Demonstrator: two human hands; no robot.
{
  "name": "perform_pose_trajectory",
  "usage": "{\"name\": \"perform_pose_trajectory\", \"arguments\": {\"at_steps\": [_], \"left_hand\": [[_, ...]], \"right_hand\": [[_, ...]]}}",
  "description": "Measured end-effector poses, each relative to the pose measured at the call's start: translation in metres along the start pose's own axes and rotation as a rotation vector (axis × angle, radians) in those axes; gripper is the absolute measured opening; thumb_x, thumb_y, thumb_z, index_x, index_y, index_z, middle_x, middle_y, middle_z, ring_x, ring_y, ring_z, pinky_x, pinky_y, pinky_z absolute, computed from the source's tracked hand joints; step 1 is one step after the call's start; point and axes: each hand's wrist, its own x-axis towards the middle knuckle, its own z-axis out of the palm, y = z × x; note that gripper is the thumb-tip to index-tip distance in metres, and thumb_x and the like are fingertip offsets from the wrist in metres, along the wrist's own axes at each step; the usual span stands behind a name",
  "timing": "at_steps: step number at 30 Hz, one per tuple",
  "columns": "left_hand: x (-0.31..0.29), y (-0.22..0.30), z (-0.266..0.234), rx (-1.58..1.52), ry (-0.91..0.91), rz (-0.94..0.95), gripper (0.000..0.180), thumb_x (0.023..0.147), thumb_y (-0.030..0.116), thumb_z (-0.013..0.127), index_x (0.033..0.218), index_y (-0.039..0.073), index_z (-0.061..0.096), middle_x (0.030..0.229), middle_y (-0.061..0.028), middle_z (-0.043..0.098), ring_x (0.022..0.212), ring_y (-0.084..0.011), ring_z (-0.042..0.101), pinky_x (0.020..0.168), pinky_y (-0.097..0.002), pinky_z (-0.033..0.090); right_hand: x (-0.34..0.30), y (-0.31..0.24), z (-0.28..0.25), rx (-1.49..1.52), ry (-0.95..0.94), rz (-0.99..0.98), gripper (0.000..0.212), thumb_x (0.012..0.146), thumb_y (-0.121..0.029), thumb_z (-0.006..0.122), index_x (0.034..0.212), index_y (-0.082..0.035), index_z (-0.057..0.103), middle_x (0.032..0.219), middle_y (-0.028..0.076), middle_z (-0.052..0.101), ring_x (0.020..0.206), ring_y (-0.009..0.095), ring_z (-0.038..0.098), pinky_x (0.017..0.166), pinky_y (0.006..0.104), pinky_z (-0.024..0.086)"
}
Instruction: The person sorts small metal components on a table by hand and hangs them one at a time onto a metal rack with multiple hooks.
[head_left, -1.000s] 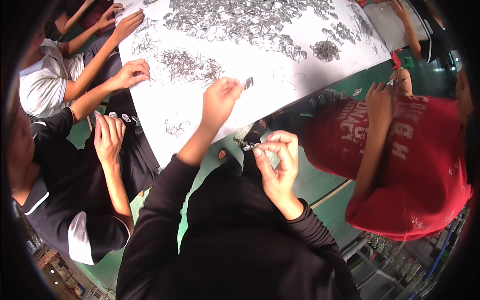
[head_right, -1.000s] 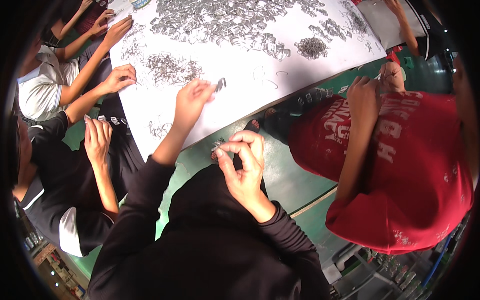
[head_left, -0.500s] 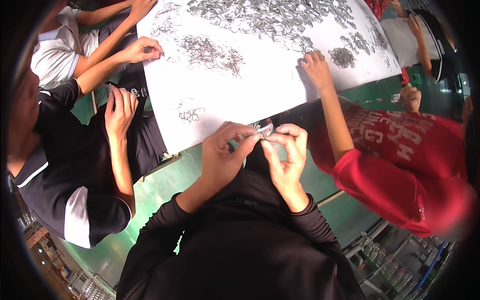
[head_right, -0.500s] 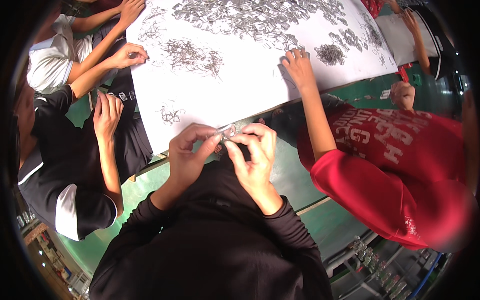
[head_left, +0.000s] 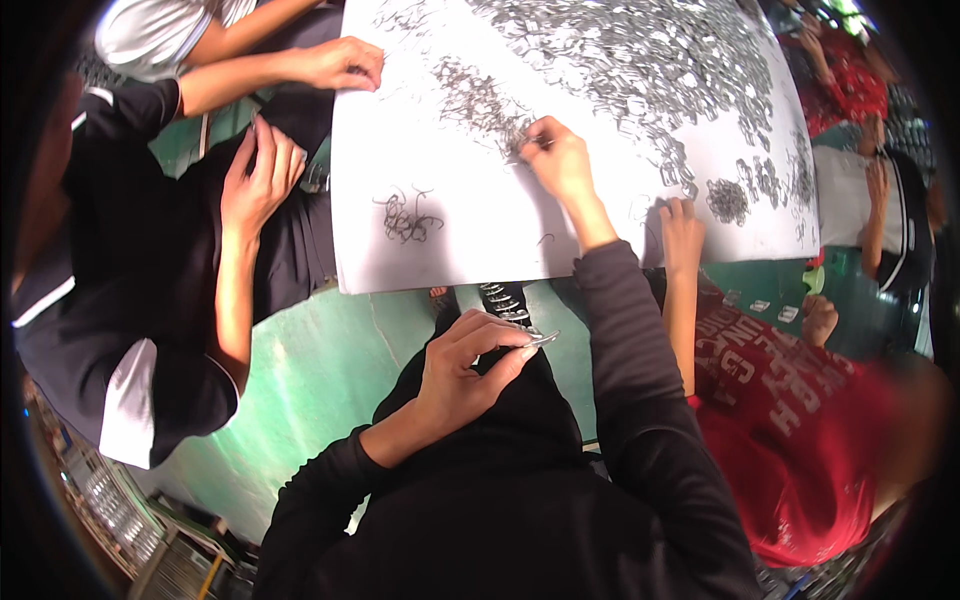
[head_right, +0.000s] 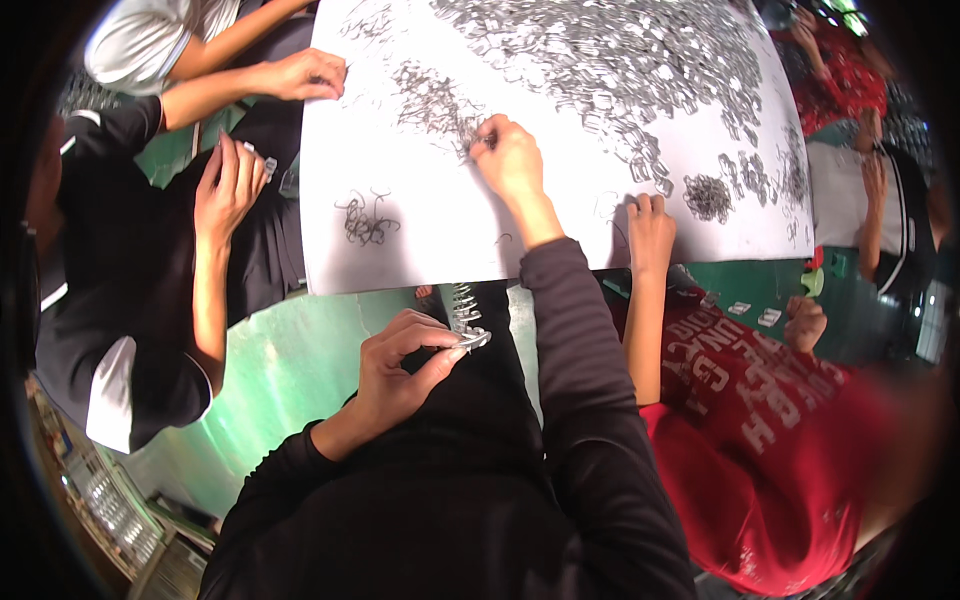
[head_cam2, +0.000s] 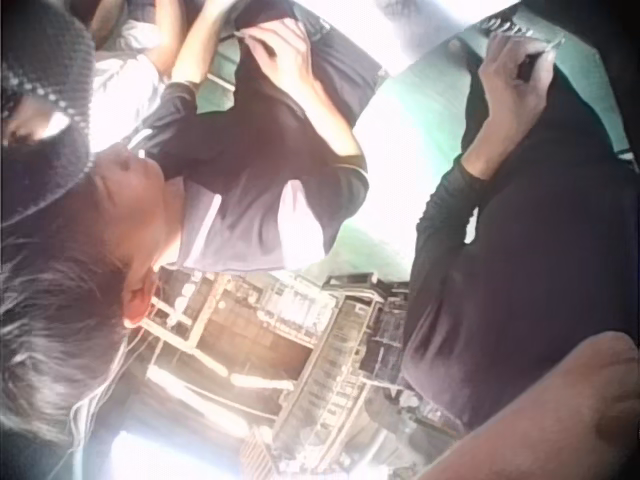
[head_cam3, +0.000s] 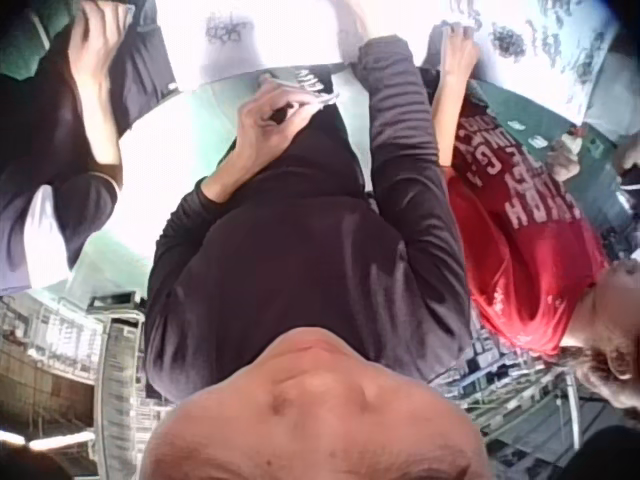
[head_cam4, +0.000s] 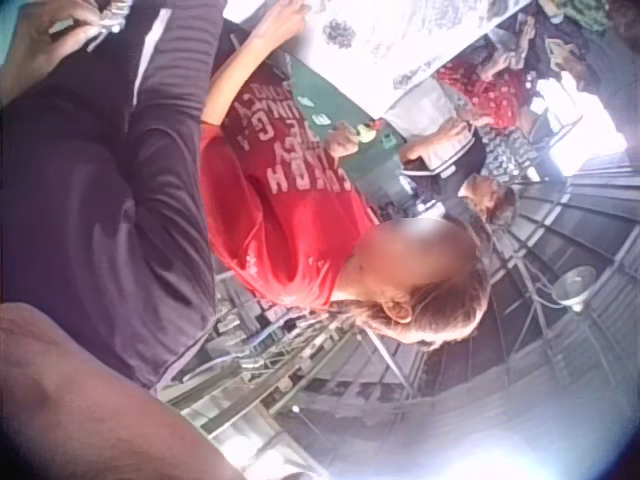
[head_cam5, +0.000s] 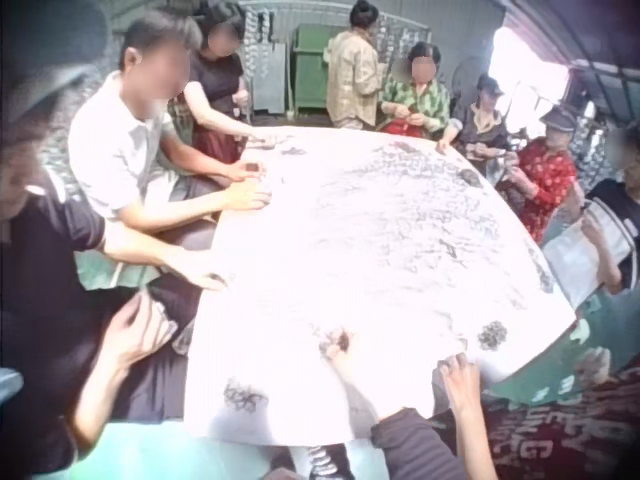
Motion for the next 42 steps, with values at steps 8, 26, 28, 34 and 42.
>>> {"name": "perform_pose_trajectory", "arguments": {"at_steps": [8,26,28,34,42], "left_hand": [[-0.009,-0.008,0.002,-0.045,0.056,-0.033,0.014,0.072,0.000,0.070,0.084,0.004,0.064,0.080,-0.0059,0.064,0.073,-0.0189,0.060,0.065,-0.0281,0.047],[-0.017,-0.013,-0.008,0.004,0.013,0.039,0.014,0.072,-0.003,0.069,0.084,0.003,0.065,0.081,-0.0065,0.064,0.072,-0.0155,0.058,0.063,-0.0259,0.046],[-0.017,-0.012,-0.009,0.003,0.007,0.034,0.013,0.072,-0.003,0.069,0.084,0.003,0.065,0.081,-0.0066,0.064,0.071,-0.0153,0.058,0.063,-0.0256,0.046],[-0.023,-0.013,-0.008,-0.011,0.016,0.046,0.013,0.072,0.000,0.071,0.083,0.004,0.065,0.080,-0.0060,0.064,0.071,-0.0174,0.059,0.062,-0.0269,0.047],[-0.027,-0.014,-0.007,0.019,-0.009,0.074,0.013,0.072,-0.004,0.069,0.083,0.002,0.065,0.080,-0.0069,0.064,0.072,-0.0152,0.059,0.065,-0.0253,0.048]], "right_hand": [[-0.005,0.006,-0.024,0.719,-0.076,0.096,0.017,0.082,-0.003,0.064,0.098,0.001,0.058,0.082,0.004,0.061,0.069,0.011,0.060,0.059,0.0239,0.051],[-0.006,0.024,-0.058,0.413,-0.136,0.220,0.029,0.081,-0.008,0.067,0.107,-0.002,0.056,0.092,0.004,0.067,0.070,0.009,0.061,0.057,0.0208,0.043],[-0.010,0.023,-0.057,0.426,-0.087,0.175,0.028,0.082,-0.009,0.066,0.107,-0.002,0.057,0.094,0.004,0.067,0.069,0.009,0.061,0.057,0.0208,0.042],[-0.022,0.041,-0.063,0.022,-0.021,0.126,0.020,0.079,-0.008,0.067,0.098,-0.002,0.065,0.085,0.007,0.068,0.068,0.014,0.062,0.060,0.0287,0.048],[-0.017,0.015,-0.009,-0.326,-0.020,0.106,0.050,0.073,-0.036,0.072,0.108,-0.003,0.059,0.103,0.014,0.065,0.094,0.029,0.062,0.083,0.0383,0.048]]}}
